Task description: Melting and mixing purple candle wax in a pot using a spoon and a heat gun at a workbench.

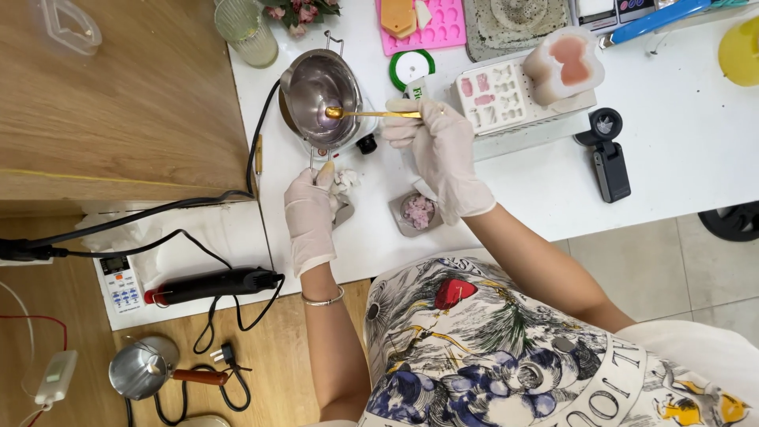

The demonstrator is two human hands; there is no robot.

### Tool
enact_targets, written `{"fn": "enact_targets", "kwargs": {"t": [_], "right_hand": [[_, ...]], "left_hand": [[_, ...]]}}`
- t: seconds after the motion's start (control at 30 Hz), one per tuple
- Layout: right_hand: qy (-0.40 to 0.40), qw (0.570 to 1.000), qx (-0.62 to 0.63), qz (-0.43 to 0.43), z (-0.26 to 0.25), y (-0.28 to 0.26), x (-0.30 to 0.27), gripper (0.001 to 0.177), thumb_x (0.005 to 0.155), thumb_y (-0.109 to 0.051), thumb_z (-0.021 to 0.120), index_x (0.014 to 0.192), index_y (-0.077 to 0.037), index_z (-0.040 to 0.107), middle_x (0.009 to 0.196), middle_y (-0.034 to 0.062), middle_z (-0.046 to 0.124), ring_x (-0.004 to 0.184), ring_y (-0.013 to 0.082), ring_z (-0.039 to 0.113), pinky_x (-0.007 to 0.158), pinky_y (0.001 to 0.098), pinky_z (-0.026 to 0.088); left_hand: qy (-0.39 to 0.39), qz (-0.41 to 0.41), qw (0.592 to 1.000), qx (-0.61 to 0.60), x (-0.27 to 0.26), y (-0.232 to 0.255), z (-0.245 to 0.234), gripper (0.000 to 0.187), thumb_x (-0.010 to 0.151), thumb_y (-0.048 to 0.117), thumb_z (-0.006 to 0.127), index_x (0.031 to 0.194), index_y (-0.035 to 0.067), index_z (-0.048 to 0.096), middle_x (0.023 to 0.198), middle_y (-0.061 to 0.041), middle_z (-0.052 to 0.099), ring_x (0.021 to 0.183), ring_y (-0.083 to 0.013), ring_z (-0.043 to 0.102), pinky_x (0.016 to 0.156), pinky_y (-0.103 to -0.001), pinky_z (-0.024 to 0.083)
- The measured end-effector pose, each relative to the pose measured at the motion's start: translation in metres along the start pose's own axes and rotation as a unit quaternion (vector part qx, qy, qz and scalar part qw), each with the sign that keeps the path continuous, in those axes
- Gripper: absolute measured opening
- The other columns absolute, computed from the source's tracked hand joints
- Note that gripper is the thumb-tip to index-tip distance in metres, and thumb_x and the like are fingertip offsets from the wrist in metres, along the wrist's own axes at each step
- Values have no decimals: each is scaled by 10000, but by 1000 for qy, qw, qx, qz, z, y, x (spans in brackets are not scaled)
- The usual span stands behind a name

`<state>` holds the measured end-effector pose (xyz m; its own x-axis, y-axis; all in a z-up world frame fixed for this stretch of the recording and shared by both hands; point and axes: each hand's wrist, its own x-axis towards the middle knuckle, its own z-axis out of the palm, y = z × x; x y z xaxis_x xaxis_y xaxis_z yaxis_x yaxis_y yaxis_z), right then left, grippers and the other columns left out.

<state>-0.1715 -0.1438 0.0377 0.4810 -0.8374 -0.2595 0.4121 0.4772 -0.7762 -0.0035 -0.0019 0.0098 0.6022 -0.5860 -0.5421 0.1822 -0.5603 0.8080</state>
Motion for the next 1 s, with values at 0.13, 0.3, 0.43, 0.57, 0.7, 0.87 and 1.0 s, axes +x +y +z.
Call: {"fn": "enact_targets", "kwargs": {"t": [0.13, 0.3, 0.43, 0.57, 0.7, 0.87, 1.0], "right_hand": [[2, 999, -21, -49, -8, -46, -25, 415, 1107, -199, 435, 1210, 148, 638, 1008, 227, 725, 825, 267, 715, 785, 349, 598], [2, 992, -20, -124, -64, -82, -34, 392, 1169, -186, 461, 1263, 164, 611, 1054, 206, 698, 874, 254, 679, 807, 350, 561], [43, 984, -41, -167, -90, -99, -41, 399, 1158, -220, 467, 1234, 151, 593, 1048, 229, 709, 892, 291, 722, 822, 373, 606], [114, 973, -67, -187, -126, -99, -37, 362, 1157, -219, 502, 1196, 132, 583, 1040, 253, 721, 834, 308, 733, 755, 375, 625], [141, 964, -78, -211, -142, -92, -36, 301, 1155, -215, 501, 1116, 82, 536, 1000, 274, 717, 775, 324, 733, 704, 394, 628], [130, 962, -111, -213, -132, -91, -38, 328, 1171, -218, 453, 1138, 91, 558, 997, 250, 720, 760, 292, 726, 721, 379, 629], [120, 948, -191, -223, -106, -94, -48, 389, 1183, -215, 414, 1213, 113, 621, 1037, 193, 732, 803, 232, 722, 767, 326, 610]], "left_hand": [[-22, -25, 996, -79, 12, -14, 0, 316, 999, 270, 666, 825, 20, 584, 618, 8, 534, 440, -79, 370, 384, -287, 286], [-19, -3, 997, -79, 13, -18, 0, 306, 995, 255, 666, 816, 29, 565, 628, 0, 548, 436, -72, 387, 378, -278, 308], [-14, 1, 998, -55, 14, -19, 1, 318, 1004, 247, 660, 806, 17, 564, 625, -17, 555, 429, -81, 396, 375, -279, 313], [-28, -19, 989, -141, 16, -20, 2, 301, 1003, 219, 671, 809, 8, 577, 645, -17, 562, 453, -81, 398, 383, -274, 304], [-38, -23, 979, -198, 18, -22, 3, 267, 999, 189, 677, 826, 2, 597, 669, -21, 579, 489, -81, 463, 410, -265, 375], [-31, -1, 993, -118, 21, -27, 1, 264, 1008, 186, 654, 829, 3, 590, 674, -17, 574, 488, -79, 434, 401, -262, 349], [-23, -9, 992, -127, 18, -23, 2, 228, 1001, 165, 649, 838, 11, 605, 684, -10, 585, 499, -70, 460, 406, -261, 373]]}}
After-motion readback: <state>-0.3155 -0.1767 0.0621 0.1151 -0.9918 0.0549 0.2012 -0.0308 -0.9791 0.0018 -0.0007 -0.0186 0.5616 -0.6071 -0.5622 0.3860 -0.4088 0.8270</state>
